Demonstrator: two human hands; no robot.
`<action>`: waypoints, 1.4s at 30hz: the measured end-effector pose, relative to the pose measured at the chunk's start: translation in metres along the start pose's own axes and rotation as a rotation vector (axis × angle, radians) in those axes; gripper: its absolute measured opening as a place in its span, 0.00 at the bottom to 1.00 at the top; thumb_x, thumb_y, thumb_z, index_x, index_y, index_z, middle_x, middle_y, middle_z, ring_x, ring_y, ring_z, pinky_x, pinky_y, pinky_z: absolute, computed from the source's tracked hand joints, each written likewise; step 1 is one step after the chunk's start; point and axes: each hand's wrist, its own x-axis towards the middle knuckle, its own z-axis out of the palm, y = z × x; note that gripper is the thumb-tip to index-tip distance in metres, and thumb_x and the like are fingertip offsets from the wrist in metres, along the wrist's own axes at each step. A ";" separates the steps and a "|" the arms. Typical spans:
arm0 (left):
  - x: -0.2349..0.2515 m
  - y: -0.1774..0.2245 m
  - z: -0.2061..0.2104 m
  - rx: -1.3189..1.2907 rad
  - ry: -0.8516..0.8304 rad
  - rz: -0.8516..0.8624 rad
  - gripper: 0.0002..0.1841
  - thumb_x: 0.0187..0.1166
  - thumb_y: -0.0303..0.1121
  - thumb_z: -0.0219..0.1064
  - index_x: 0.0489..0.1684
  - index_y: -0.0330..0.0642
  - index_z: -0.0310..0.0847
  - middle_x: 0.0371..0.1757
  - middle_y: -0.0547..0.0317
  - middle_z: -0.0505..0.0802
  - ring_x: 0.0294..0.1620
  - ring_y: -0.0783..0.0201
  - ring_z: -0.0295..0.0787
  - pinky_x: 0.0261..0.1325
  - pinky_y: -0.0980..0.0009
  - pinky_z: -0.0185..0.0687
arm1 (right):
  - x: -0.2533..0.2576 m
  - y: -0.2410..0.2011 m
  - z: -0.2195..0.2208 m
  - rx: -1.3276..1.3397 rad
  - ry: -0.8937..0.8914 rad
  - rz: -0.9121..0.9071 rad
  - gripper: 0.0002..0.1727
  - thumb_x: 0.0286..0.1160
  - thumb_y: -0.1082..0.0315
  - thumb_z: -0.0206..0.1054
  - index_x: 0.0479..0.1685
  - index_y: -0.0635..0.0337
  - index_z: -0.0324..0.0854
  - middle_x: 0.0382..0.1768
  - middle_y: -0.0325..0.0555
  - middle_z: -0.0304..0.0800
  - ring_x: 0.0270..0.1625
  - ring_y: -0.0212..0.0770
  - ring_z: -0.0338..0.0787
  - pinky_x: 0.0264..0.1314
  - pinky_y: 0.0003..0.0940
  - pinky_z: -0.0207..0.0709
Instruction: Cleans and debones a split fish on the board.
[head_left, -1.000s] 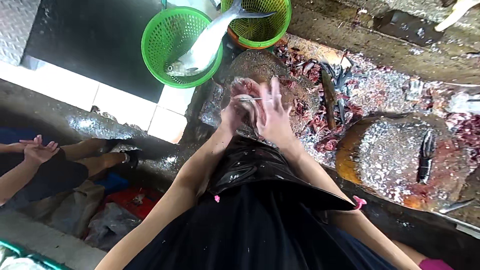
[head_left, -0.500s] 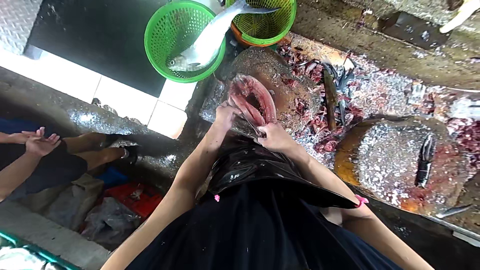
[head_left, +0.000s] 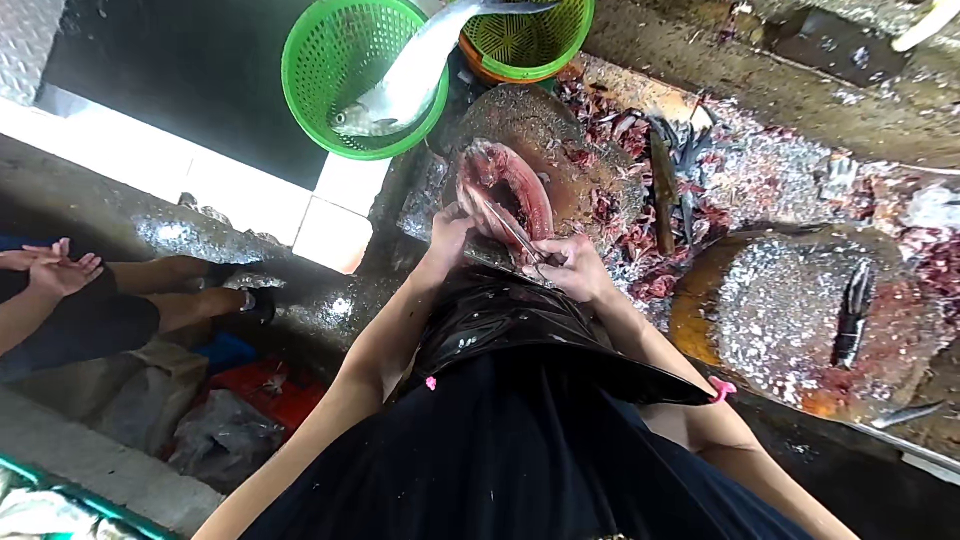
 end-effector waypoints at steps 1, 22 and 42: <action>0.002 0.002 -0.002 0.036 -0.006 0.004 0.21 0.64 0.15 0.74 0.58 0.28 0.81 0.51 0.41 0.93 0.50 0.51 0.94 0.56 0.52 0.93 | 0.001 0.001 0.000 -0.005 -0.005 0.004 0.17 0.64 0.60 0.78 0.52 0.52 0.94 0.31 0.39 0.95 0.26 0.33 0.88 0.33 0.41 0.86; 0.066 0.073 -0.015 0.826 0.087 -0.015 0.16 0.78 0.39 0.72 0.49 0.34 0.90 0.45 0.43 0.96 0.41 0.52 0.97 0.52 0.48 0.94 | 0.054 -0.022 0.029 0.498 0.063 0.171 0.10 0.81 0.68 0.68 0.45 0.63 0.93 0.27 0.44 0.90 0.16 0.31 0.73 0.17 0.26 0.69; 0.058 0.073 -0.013 0.459 0.105 -0.037 0.15 0.83 0.35 0.68 0.53 0.29 0.83 0.45 0.42 0.93 0.43 0.52 0.94 0.46 0.51 0.93 | 0.072 -0.002 0.046 0.605 -0.004 0.316 0.16 0.84 0.52 0.65 0.44 0.53 0.92 0.26 0.37 0.85 0.15 0.28 0.71 0.14 0.24 0.67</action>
